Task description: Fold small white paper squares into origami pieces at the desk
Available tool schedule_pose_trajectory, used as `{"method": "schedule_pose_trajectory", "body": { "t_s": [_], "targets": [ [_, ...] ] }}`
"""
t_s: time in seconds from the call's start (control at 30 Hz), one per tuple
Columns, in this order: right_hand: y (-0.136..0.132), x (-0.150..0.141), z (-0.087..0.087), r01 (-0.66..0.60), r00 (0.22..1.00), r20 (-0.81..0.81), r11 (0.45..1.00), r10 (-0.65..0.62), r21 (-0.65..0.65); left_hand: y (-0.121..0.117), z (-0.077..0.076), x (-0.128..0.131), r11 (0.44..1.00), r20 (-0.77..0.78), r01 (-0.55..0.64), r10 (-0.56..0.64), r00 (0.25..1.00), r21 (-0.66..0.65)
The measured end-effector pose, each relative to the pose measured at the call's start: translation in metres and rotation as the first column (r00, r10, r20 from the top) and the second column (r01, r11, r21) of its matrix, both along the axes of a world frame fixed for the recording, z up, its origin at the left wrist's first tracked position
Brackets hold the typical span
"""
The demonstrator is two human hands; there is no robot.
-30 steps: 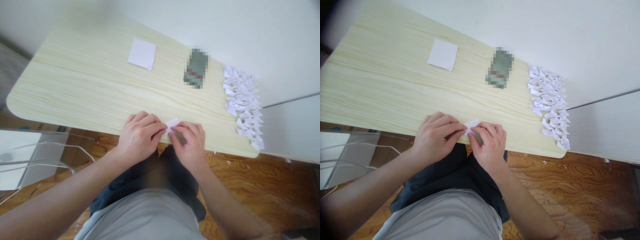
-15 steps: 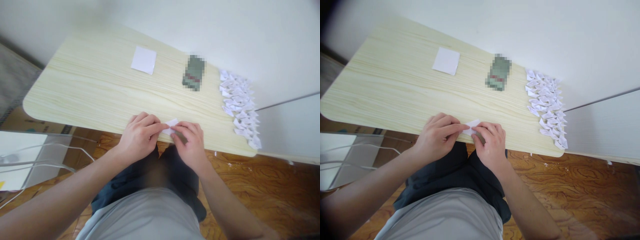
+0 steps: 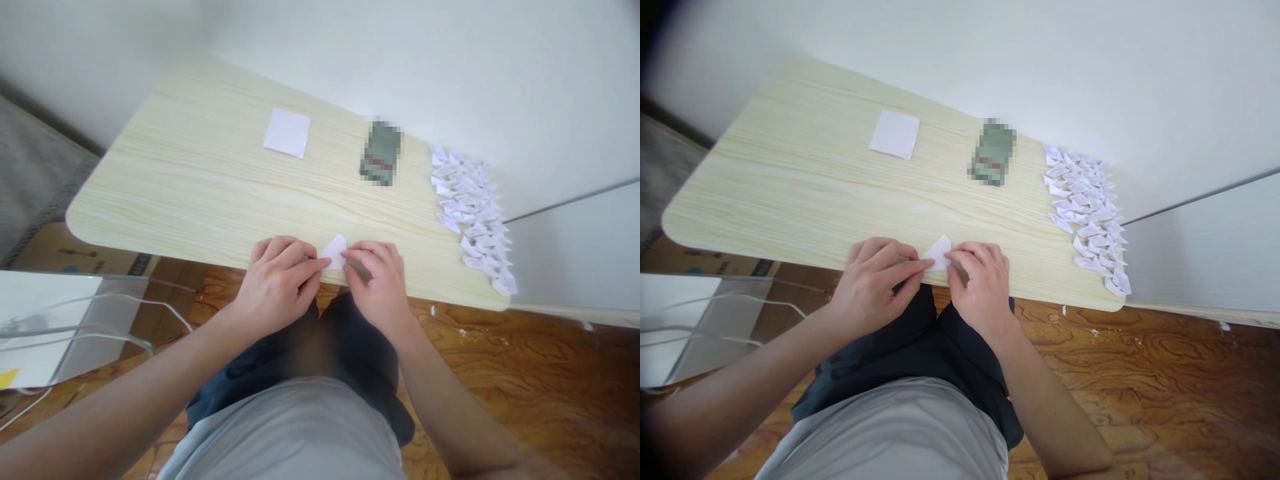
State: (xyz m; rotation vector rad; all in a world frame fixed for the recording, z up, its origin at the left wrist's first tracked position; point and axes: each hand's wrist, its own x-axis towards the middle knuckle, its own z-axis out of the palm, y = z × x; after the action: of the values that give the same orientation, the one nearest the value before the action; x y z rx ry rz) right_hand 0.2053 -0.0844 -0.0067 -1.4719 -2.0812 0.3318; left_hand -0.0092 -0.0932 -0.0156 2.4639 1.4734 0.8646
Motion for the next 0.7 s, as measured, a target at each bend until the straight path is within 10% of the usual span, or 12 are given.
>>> {"method": "schedule_pose_trajectory", "body": {
  "t_s": [0.7],
  "targets": [
    [0.006, 0.006, -0.005, 0.014, 1.000, -0.026, 0.998, -0.012, 0.061, -0.036, 0.004, 0.035, 0.996, 0.048, -0.002, 0.007, 0.999, -0.094]
  ]
}}
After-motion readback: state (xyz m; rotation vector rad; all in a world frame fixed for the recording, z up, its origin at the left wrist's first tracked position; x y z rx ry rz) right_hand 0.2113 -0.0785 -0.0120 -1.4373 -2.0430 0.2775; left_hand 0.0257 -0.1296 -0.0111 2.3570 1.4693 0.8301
